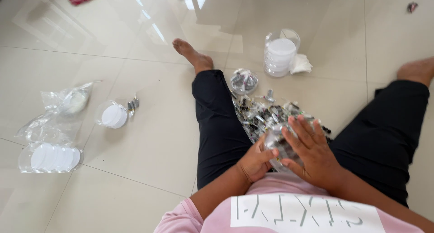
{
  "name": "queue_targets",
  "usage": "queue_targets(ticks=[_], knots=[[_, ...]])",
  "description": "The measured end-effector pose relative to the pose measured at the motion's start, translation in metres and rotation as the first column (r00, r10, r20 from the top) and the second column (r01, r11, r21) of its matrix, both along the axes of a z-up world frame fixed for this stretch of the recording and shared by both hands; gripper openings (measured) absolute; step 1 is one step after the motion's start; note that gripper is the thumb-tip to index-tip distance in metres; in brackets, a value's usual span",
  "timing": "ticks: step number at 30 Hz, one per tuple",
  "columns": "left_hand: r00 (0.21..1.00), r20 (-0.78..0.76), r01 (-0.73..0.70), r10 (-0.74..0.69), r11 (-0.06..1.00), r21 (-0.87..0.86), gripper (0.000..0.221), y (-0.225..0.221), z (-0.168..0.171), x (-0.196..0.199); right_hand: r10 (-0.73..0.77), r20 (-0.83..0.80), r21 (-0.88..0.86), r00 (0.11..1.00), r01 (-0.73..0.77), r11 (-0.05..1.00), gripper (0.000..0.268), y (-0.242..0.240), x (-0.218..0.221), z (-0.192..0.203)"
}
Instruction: Sorting and placing small individually wrapped items into clear plastic containers while sitting on the floor.
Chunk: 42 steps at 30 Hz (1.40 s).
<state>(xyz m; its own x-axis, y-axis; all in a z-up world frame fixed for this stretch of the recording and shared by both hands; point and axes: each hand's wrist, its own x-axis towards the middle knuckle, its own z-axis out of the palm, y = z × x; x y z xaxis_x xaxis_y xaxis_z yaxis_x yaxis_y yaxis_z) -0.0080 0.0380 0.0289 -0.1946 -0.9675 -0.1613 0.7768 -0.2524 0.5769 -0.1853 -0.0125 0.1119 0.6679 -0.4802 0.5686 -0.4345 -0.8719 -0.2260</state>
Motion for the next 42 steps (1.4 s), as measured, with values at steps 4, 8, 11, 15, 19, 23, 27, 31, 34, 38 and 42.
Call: queue_targets(ticks=[4, 8, 11, 15, 19, 23, 27, 31, 34, 38, 42], knots=[[1.000, -0.002, 0.022, -0.022, 0.999, -0.039, 0.070, -0.001, -0.021, 0.005, -0.039, -0.073, -0.006, 0.997, 0.039, 0.999, 0.077, -0.006, 0.000, -0.013], [0.985, -0.170, 0.036, -0.027, 0.998, 0.046, 0.059, 0.000, -0.030, 0.010, 0.040, -0.135, 0.083, 0.990, -0.029, 0.996, 0.072, -0.007, -0.004, -0.019], [0.981, -0.190, 0.041, -0.028, 0.997, 0.065, 0.051, 0.001, -0.024, 0.011, 0.075, -0.073, 0.094, 0.995, -0.068, 0.993, 0.071, -0.007, -0.003, -0.009], [0.985, -0.161, 0.064, -0.057, 0.997, 0.037, 0.054, 0.001, 0.009, 0.008, -0.011, 0.077, 0.074, 0.997, 0.005, 0.997, 0.075, -0.004, -0.008, 0.011], [0.992, -0.093, 0.085, -0.080, 0.995, 0.055, 0.047, 0.003, -0.006, 0.004, -0.037, -0.101, 0.012, 0.994, 0.038, 0.999, 0.073, -0.011, -0.005, -0.020], [0.991, -0.076, 0.119, -0.112, 0.990, 0.081, 0.057, -0.002, 0.003, 0.012, -0.002, -0.131, 0.108, 0.991, 0.016, 0.994, 0.074, -0.015, -0.004, -0.030], [0.994, -0.061, 0.096, -0.090, 0.991, 0.098, 0.065, -0.002, -0.009, 0.011, -0.005, -0.126, 0.136, 0.992, 0.022, 0.990, 0.074, -0.013, -0.005, -0.032], [0.996, -0.065, 0.073, -0.067, 0.993, 0.092, 0.063, -0.002, -0.004, 0.007, -0.006, -0.155, 0.143, 0.988, 0.028, 0.989, 0.073, -0.012, -0.004, -0.032], [0.996, -0.062, 0.066, -0.061, 0.994, 0.086, 0.060, -0.003, -0.010, 0.007, 0.010, -0.149, 0.171, 0.989, 0.016, 0.985, 0.071, -0.011, -0.002, -0.030], [0.995, -0.092, 0.051, -0.041, 0.994, 0.101, 0.055, -0.004, -0.035, 0.010, 0.045, -0.089, 0.155, 0.995, -0.031, 0.987, 0.071, -0.009, 0.000, -0.030], [0.997, -0.074, 0.027, -0.020, 0.995, 0.099, 0.056, -0.002, -0.030, 0.013, 0.046, 0.077, 0.090, 0.996, -0.053, 0.995, 0.074, -0.002, 0.000, -0.009]])
